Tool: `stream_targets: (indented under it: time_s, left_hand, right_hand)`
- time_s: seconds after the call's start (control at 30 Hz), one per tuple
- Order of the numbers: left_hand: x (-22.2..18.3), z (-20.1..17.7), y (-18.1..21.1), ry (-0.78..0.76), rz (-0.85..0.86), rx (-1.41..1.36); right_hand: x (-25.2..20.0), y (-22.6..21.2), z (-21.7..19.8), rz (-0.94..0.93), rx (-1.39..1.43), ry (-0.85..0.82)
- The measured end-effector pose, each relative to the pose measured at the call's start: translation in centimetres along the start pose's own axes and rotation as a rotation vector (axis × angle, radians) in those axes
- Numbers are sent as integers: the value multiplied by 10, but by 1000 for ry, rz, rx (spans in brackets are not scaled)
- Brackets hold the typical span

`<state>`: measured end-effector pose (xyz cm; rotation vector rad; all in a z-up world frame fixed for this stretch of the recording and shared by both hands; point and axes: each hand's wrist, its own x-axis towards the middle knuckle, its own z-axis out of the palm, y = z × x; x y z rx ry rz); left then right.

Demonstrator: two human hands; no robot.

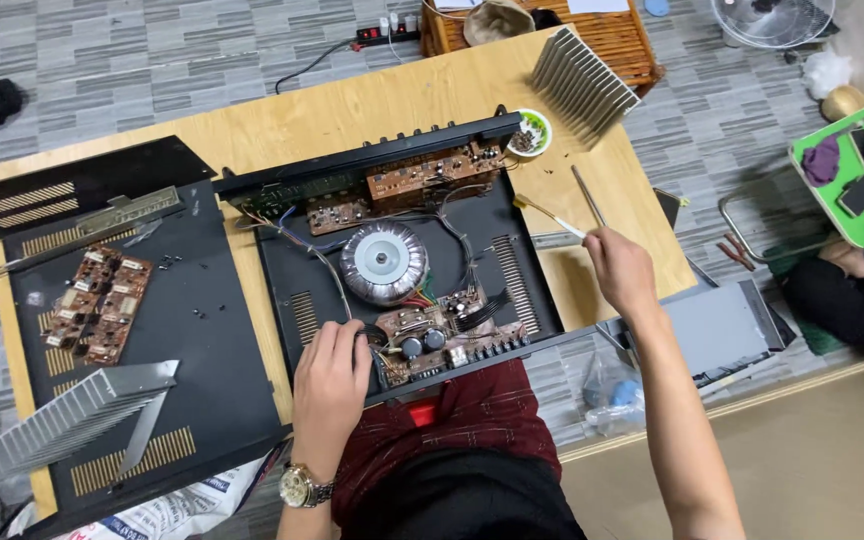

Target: Repairing and cleaning the internal components of an audio amplifier using a brush and screwdriver

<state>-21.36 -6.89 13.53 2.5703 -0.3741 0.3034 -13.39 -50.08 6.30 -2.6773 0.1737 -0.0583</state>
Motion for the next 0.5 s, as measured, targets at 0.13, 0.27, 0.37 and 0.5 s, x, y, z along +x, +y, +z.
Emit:
stream_targets:
  time_s: [0.13,0.27,0.37,0.5]
  left_hand:
    - [0,1,-1,-8,-13,-18]
    - [1,2,-2,-6,-8,0]
    - [0,2,-2,-9,-15,-6]
    - [1,3,-2,0,-4,-12]
  right_hand:
    - [27,-13,11,-37,-78,-40]
    - [48,-16,28,-30,-138,-28]
    - [61,-29,34,11,-135,-94]
    - [76,-38,44,6,-150,-101]
